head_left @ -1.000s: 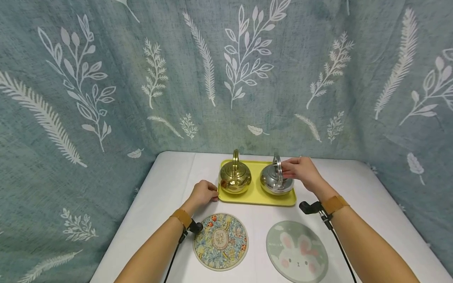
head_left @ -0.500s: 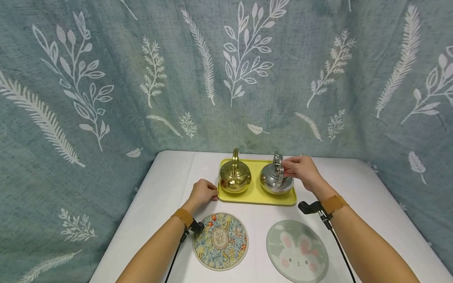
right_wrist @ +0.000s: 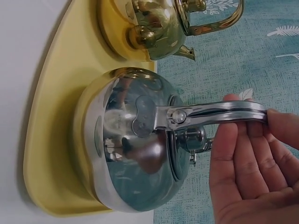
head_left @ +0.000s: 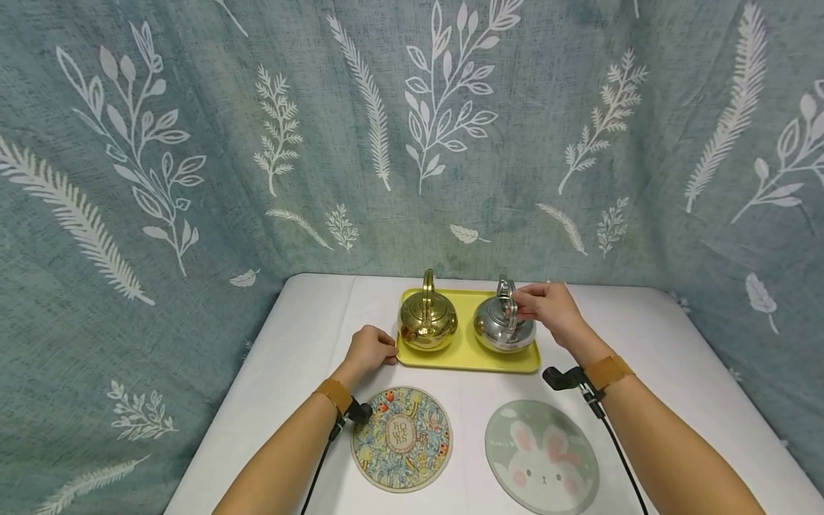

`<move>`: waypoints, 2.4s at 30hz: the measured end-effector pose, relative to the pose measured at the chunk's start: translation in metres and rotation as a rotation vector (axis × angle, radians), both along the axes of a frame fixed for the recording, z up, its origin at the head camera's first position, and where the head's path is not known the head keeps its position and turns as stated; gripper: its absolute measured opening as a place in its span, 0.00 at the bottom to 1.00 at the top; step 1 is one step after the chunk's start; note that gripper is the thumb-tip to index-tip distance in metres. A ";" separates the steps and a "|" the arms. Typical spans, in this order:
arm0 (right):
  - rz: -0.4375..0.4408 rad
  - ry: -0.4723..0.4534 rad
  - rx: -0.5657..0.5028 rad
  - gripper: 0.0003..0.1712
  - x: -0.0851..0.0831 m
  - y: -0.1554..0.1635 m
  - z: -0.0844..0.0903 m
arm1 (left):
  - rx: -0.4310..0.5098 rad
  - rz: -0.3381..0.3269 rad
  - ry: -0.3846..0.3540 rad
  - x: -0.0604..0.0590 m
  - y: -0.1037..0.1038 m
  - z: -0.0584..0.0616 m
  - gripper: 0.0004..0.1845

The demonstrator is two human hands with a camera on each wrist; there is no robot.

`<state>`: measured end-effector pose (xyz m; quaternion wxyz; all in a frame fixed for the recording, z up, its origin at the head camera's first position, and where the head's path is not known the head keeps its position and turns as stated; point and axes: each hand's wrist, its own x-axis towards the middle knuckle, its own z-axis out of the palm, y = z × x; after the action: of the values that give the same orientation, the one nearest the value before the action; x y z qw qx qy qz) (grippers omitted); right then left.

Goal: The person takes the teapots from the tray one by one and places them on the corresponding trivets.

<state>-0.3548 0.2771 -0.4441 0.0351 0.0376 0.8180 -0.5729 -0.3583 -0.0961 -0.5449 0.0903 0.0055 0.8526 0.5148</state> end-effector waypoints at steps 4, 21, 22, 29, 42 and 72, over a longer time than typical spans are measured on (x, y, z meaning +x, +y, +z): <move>-0.003 0.009 -0.009 0.25 0.002 0.001 0.003 | 0.000 -0.004 0.005 0.000 0.001 0.000 0.09; 0.022 0.075 -0.085 0.28 0.026 0.008 0.025 | -0.011 0.007 -0.024 0.001 0.003 0.002 0.07; 0.024 0.080 -0.091 0.29 0.029 0.009 0.027 | -0.011 0.005 -0.027 0.001 0.003 0.002 0.07; 0.033 0.122 -0.095 0.29 0.054 0.014 0.035 | -0.006 0.015 -0.022 0.001 0.003 -0.002 0.07; 0.038 0.189 -0.149 0.23 0.116 0.020 0.044 | 0.004 0.023 -0.027 0.000 0.006 0.000 0.06; -0.043 0.112 -0.139 0.22 0.215 0.013 0.011 | -0.017 0.032 -0.051 -0.004 0.006 -0.005 0.07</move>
<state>-0.1397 0.2898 -0.4336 -0.0205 0.0203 0.7760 -0.6301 -0.3626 -0.0904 -0.5495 0.1037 -0.0217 0.8543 0.5089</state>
